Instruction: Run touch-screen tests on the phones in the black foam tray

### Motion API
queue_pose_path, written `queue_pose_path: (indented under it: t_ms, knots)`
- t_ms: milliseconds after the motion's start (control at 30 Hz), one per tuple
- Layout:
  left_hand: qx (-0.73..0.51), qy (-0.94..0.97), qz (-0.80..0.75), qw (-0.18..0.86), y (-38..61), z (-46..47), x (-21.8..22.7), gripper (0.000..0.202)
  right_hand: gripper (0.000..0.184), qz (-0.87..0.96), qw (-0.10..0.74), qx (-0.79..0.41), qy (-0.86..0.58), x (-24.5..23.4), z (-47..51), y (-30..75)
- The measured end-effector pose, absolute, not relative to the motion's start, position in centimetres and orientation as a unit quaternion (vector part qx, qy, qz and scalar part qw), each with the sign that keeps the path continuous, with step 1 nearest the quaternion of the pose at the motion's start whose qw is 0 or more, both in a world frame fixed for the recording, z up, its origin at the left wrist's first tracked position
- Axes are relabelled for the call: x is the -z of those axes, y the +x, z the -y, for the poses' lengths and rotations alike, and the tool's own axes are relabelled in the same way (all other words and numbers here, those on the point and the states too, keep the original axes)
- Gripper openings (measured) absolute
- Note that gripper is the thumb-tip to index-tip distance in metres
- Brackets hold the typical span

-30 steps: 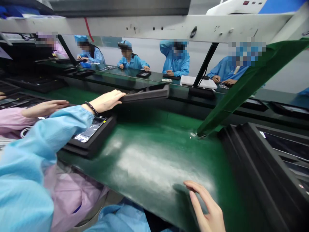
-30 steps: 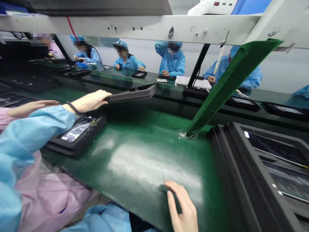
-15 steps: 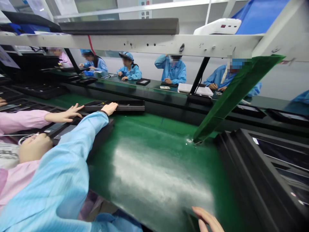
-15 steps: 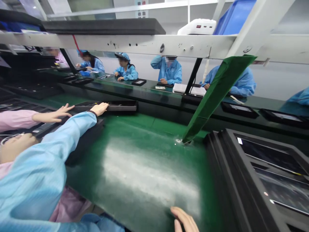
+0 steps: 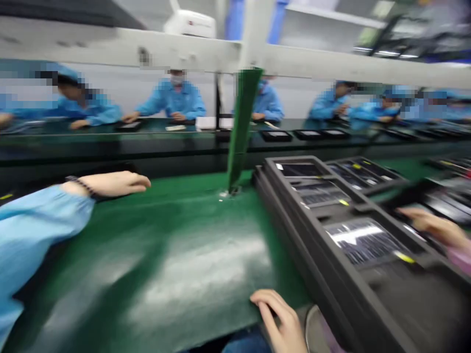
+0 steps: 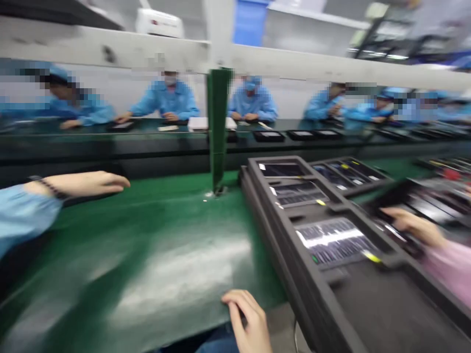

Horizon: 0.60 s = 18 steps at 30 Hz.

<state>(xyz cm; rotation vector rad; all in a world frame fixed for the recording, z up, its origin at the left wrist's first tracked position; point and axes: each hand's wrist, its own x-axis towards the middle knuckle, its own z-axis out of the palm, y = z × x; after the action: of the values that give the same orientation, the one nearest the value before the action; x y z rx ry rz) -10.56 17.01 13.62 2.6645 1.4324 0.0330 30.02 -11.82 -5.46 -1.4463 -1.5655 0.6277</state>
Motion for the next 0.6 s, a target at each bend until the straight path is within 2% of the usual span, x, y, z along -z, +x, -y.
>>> queue_pose_path:
  t_ms: [67,133,233,300,433,600]
  knots:
    - [-0.010,0.932,-0.354,0.080,-3.6,-16.6,-14.8,0.041,0.025,0.640,0.419,-0.250,-0.593,4.4,10.7,29.3]
    - [-0.067,0.976,-0.198,0.066,3.6,-15.0,-15.3,0.043,0.025,0.654,0.402,-0.234,-0.597,4.1,9.1,29.2]
    - [-0.168,0.983,-0.054,0.044,14.2,-13.2,-13.5,0.046,0.025,0.637,0.400,-0.205,-0.626,4.7,7.1,29.6]
    - [-0.287,0.956,-0.052,0.024,20.4,-13.5,-10.4,0.048,0.025,0.604,0.401,-0.175,-0.666,5.3,6.6,29.7]
    - [-0.388,0.919,-0.049,0.051,27.5,-15.7,-3.6,0.045,0.027,0.522,0.401,-0.115,-0.744,5.8,7.5,29.8]
    - [-0.483,0.870,-0.007,0.102,28.7,-15.5,-0.6,0.045,0.026,0.476,0.397,-0.058,-0.782,5.8,8.7,29.7]
